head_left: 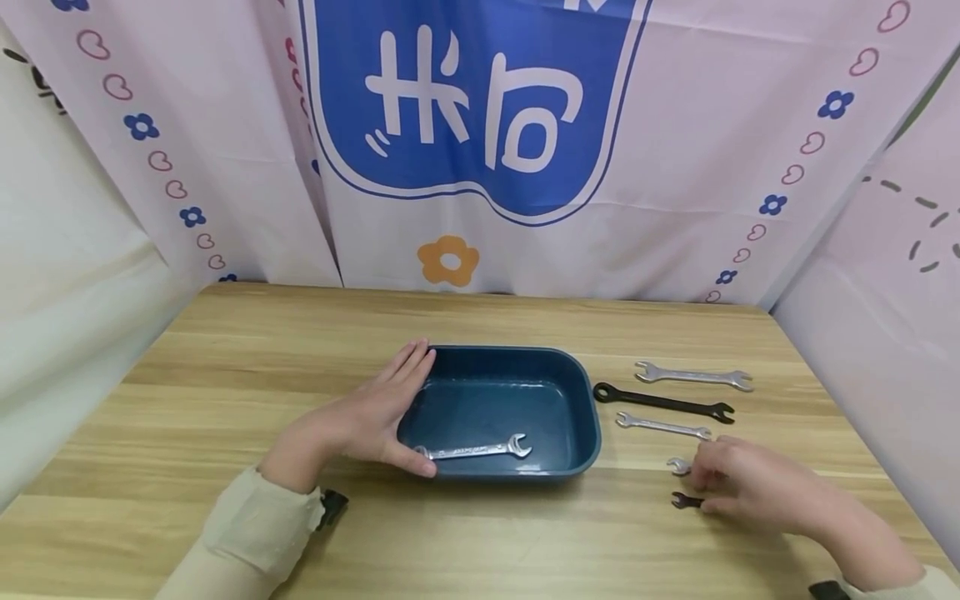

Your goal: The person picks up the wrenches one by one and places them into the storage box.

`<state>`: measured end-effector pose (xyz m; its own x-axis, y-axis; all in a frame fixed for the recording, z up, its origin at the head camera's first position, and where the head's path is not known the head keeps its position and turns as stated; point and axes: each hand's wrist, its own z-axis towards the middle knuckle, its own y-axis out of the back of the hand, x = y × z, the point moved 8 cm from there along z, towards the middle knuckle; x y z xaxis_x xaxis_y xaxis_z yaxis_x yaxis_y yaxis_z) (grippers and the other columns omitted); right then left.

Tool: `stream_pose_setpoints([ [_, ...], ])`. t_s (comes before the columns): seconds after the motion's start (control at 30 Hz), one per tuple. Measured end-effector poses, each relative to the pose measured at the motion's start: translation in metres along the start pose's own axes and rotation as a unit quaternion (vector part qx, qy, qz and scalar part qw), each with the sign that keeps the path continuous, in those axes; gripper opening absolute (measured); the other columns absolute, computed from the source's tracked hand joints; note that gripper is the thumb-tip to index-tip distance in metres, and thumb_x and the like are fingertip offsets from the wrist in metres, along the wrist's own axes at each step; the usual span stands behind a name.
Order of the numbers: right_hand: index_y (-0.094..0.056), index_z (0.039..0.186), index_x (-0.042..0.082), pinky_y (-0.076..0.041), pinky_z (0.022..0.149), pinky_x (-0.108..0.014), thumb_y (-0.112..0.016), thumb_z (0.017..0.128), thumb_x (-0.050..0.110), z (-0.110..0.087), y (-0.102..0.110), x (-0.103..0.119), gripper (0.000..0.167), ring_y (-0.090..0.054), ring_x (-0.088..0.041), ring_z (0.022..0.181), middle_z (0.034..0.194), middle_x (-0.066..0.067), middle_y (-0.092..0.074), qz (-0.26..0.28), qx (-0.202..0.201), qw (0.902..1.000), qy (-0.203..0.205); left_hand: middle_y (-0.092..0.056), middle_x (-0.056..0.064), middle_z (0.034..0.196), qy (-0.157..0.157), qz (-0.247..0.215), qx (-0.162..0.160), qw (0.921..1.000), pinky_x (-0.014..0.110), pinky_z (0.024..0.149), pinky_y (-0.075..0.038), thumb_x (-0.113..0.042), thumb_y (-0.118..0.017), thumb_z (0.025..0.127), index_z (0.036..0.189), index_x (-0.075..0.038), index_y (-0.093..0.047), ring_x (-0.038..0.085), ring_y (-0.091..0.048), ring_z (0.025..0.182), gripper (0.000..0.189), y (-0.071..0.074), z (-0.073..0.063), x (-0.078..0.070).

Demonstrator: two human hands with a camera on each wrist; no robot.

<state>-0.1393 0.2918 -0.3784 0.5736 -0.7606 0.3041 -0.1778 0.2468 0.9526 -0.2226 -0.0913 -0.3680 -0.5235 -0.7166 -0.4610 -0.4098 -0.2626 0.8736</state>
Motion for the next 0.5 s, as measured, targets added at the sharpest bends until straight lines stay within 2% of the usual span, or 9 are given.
stream_pose_setpoints([
  [0.13, -0.058, 0.079, 0.029, -0.039, 0.058, -0.019, -0.086, 0.071, 0.016, 0.0, -0.0011, -0.0001, 0.031, -0.041, 0.008, 0.073, 0.077, 0.022, -0.048, 0.001, 0.0, 1.0, 0.005, 0.016, 0.008, 0.167, 0.003, -0.003, 0.003, 1.0, 0.06, 0.122, -0.013, -0.071, -0.078, 0.066, 0.16, -0.007, 0.004, 0.031, 0.015, 0.155, 0.14, 0.0002, 0.0001, -0.0004],
  [0.3, -0.054, 0.074, 0.03, -0.037, 0.057, -0.016, -0.084, 0.07, 0.009, 0.0015, -0.0005, 0.0024, 0.037, -0.039, 0.009, 0.07, 0.073, 0.024, -0.045, -0.003, -0.012, 0.9997, 0.02, 0.017, 0.008, 0.167, 0.004, -0.004, 0.004, 1.0, 0.06, 0.122, -0.013, -0.072, -0.079, 0.065, 0.16, -0.007, 0.004, 0.031, 0.015, 0.155, 0.141, 0.0003, 0.0, -0.0007],
  [0.5, -0.052, 0.075, 0.027, -0.034, 0.055, -0.016, -0.08, 0.077, 0.01, 0.0062, -0.0064, -0.0015, 0.033, -0.038, 0.008, 0.065, 0.069, 0.02, -0.042, 0.026, 0.03, 0.999, -0.017, 0.017, 0.008, 0.167, -0.004, -0.001, -0.001, 1.0, 0.059, 0.122, -0.012, -0.073, -0.078, 0.065, 0.159, -0.007, 0.005, 0.031, 0.015, 0.155, 0.142, 0.0006, -0.001, -0.0005],
])
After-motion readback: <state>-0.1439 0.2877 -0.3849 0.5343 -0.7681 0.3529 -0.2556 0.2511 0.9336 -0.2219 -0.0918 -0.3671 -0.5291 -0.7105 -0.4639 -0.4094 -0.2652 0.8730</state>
